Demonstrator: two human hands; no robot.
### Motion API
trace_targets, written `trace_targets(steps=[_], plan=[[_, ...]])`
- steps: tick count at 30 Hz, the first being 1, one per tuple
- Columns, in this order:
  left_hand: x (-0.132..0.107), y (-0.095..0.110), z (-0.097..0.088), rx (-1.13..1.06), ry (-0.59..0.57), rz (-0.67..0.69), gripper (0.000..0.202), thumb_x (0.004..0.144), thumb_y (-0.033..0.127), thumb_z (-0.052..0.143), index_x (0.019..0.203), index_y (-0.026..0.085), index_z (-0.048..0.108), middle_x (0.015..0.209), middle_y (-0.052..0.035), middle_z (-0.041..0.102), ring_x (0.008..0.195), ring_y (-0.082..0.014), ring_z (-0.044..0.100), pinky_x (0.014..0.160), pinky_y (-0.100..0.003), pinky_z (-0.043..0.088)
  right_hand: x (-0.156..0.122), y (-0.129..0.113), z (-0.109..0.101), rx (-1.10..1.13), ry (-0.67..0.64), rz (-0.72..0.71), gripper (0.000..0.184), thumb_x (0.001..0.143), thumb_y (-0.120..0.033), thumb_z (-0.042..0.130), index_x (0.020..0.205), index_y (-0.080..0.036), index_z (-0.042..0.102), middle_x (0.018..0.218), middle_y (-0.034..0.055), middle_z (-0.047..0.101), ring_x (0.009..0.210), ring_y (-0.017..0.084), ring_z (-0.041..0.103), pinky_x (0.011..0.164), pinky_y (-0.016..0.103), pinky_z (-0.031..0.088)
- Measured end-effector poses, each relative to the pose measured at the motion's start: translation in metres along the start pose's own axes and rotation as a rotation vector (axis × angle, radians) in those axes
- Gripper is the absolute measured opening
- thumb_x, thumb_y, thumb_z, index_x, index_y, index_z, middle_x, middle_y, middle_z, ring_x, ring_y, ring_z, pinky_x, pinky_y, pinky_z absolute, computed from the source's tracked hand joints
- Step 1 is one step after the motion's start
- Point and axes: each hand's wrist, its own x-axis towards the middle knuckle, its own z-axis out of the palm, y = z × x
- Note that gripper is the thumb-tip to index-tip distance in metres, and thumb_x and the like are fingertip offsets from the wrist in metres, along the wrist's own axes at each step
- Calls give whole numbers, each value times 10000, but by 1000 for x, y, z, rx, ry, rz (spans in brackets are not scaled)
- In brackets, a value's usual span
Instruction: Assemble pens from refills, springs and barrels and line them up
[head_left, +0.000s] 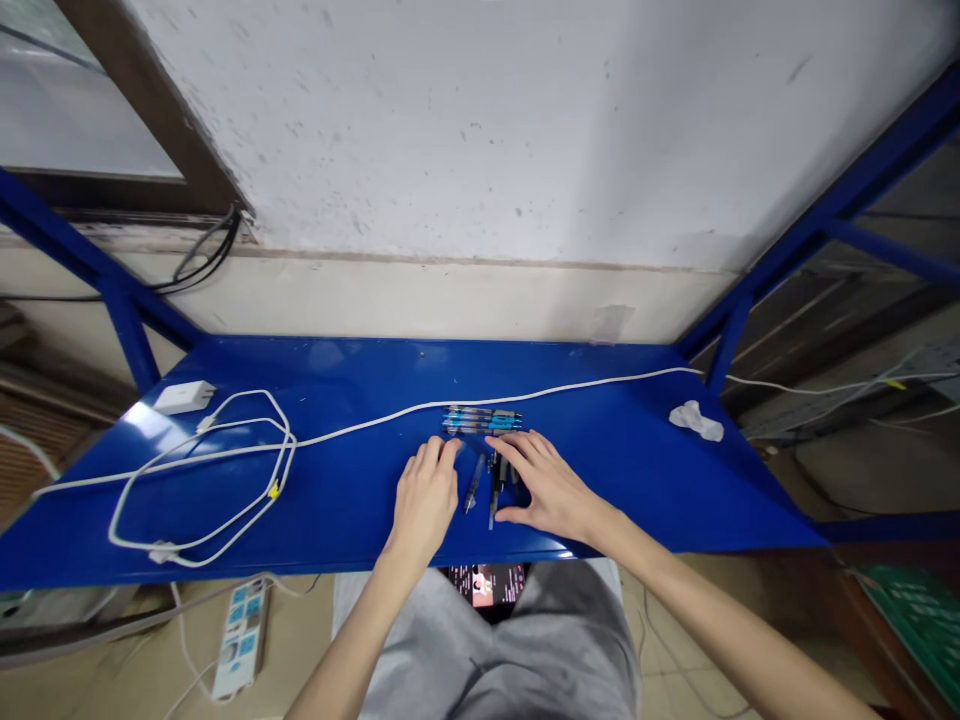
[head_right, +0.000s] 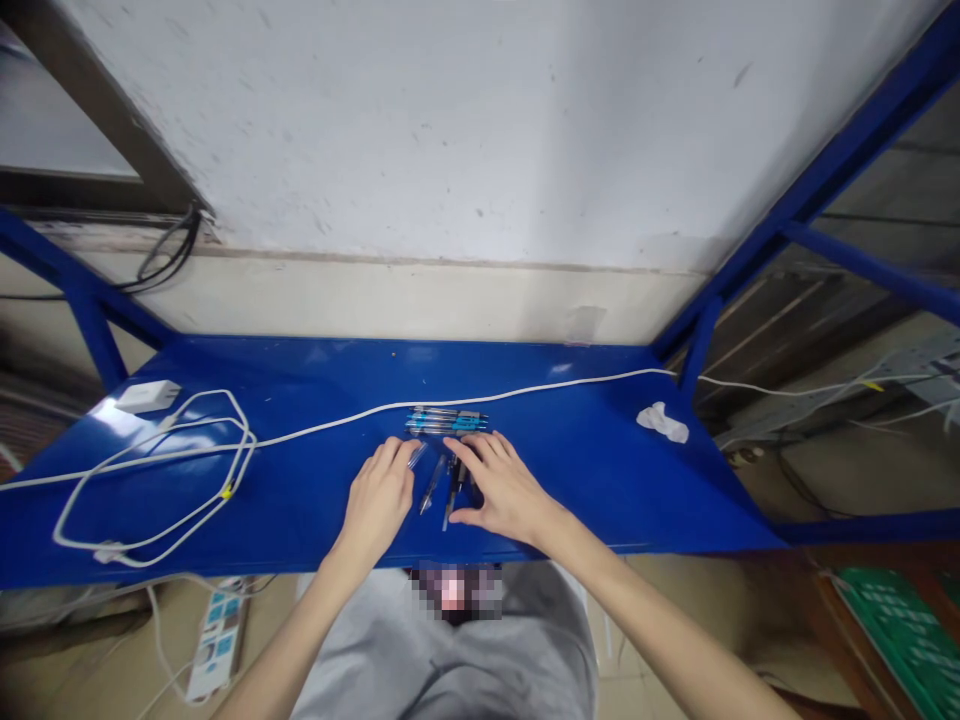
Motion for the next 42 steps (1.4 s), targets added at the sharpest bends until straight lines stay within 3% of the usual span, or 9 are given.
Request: trace_targets(steps=[15, 20, 27, 42], plan=[[0, 0, 0, -57, -1, -51, 358, 1002, 76, 420, 1275, 216, 603, 1154, -74, 637, 1015, -239, 645, 880, -367, 520, -7, 5, 24, 26, 78, 27, 1018, 850, -707, 711, 1643, -285, 233, 1569, 155, 459, 1516, 354, 399, 1298, 666, 236], [2, 1, 2, 11, -60, -44, 394, 1006, 66, 399, 1331, 173, 594, 1167, -102, 631, 1079, -274, 629, 925, -410, 512, -6, 3, 21, 40, 64, 44, 1029, 832, -752, 694, 1639, -274, 270, 1575, 160, 459, 1521, 365, 393, 1296, 676, 234], [4, 0, 4, -11, -51, -17, 387, 1009, 71, 383, 1320, 182, 586, 1158, -97, 624, 1069, -260, 612, 905, -392, 493, -4, 2, 20, 33, 46, 40, 978, 820, -741, 719, 1601, -261, 378, 1565, 160, 474, 1507, 364, 409, 1296, 668, 234], [3, -7, 5, -363, -108, -21, 396, 1024, 54, 333, 1246, 260, 586, 1181, -55, 602, 1058, -239, 554, 890, -391, 436, -3, 2, 20, 33, 87, 30, 828, 836, -667, 755, 1507, -249, 507, 1550, 167, 495, 1481, 361, 441, 1282, 678, 261]])
